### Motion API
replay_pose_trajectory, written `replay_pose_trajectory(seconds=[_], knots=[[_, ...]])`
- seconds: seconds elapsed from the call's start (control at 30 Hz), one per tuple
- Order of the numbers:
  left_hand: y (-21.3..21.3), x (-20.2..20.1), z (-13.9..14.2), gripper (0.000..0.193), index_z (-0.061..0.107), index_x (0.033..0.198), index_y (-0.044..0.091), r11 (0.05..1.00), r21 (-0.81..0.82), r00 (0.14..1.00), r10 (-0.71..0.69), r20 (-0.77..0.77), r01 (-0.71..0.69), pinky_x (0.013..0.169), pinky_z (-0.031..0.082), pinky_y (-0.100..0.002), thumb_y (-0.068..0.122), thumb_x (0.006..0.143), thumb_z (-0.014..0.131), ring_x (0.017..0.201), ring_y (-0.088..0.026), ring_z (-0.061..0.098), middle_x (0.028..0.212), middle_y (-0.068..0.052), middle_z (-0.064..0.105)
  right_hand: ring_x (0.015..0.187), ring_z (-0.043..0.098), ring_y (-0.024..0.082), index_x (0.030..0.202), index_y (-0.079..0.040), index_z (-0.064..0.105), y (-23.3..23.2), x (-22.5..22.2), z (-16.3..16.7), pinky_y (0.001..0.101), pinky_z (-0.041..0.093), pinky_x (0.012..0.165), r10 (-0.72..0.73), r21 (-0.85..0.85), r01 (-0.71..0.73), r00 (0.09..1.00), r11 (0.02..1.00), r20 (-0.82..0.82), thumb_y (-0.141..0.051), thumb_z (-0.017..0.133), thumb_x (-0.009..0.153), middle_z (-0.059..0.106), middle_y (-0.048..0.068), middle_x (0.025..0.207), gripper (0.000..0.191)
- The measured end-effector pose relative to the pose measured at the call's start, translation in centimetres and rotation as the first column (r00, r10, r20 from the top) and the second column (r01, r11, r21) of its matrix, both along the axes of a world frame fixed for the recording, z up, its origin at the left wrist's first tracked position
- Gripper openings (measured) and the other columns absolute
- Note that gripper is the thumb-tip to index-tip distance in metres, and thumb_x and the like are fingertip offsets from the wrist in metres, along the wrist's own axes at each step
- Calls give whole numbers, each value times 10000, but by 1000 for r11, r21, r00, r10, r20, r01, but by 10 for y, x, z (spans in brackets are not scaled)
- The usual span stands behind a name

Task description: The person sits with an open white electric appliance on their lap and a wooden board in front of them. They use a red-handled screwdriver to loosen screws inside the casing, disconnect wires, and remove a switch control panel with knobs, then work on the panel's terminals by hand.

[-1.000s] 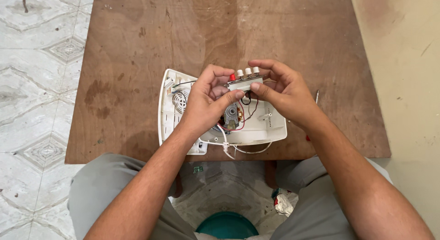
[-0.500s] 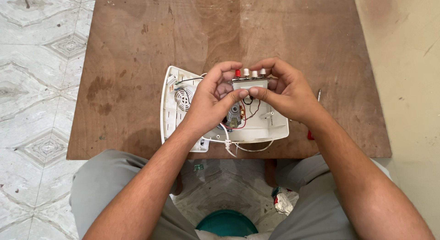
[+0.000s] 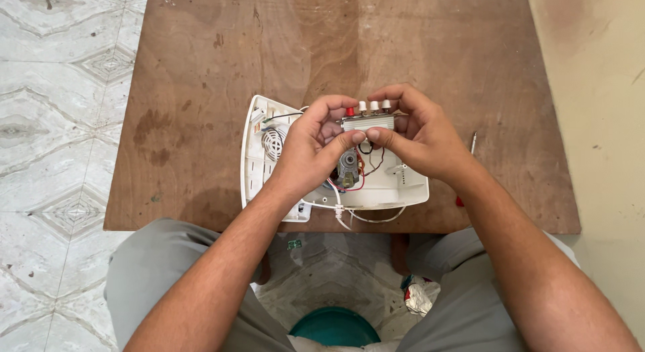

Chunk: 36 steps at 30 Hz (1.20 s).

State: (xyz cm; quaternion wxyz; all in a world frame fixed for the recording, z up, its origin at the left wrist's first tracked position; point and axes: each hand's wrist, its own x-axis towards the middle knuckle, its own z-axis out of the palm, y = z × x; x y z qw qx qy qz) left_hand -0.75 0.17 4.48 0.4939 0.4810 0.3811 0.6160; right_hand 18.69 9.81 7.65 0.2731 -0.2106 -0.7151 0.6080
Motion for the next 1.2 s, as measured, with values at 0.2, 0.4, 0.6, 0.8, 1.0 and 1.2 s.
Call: replay_pose_trajectory(seconds=[0.2,0.4,0.6,0.8,1.0,1.2], knots=[[-2,0,7,470,461,1433,2,1000,-27,1000,-1,-13,1,928,599,-266,-57,999,633,1085,-107,683,1272,-105,676,1136,682,146,1396,-23,492,-1,-1,3,309,608,949,-3,-9,3,1000,1000,20,-71,710,974,635,78,1273,477],[-5,0,9,478,430,1433,9,1000,-12,998,-11,-61,10,922,588,-267,-48,1007,639,1075,-106,670,1266,-100,656,1060,686,112,1393,-49,520,-2,2,9,287,604,896,51,-8,-51,996,999,75,-104,673,995,667,46,1236,430],[-7,1,0,444,438,1405,-2,1000,0,999,-20,-30,21,940,586,-274,-61,1010,634,1096,-119,675,1246,-112,656,946,653,82,1348,-46,549,-3,2,9,267,579,816,51,90,-65,988,994,145,-126,660,1020,666,39,1165,355],[-5,0,-1,476,436,1410,-1,999,-30,1000,19,13,-19,929,595,-271,-68,983,635,1083,-125,681,1248,-116,659,927,629,80,1386,-46,512,-6,-3,5,266,561,798,37,129,-56,988,990,150,-132,629,1034,652,39,1131,380],[-5,-3,0,408,475,1378,-16,1000,-24,1000,13,-13,-13,939,599,-268,-74,1005,629,1092,-121,684,1270,-120,669,980,666,92,1427,-57,459,-7,-3,8,272,580,836,37,107,-56,985,993,171,-143,616,1037,660,38,1166,429],[-3,-2,3,441,461,1403,-9,1000,-17,1000,12,-25,-13,927,600,-262,-71,1004,638,1076,-113,689,1250,-114,666,1011,670,103,1446,-58,457,-7,-3,12,278,584,855,32,98,-48,986,994,163,-146,625,1029,654,55,1216,458]])
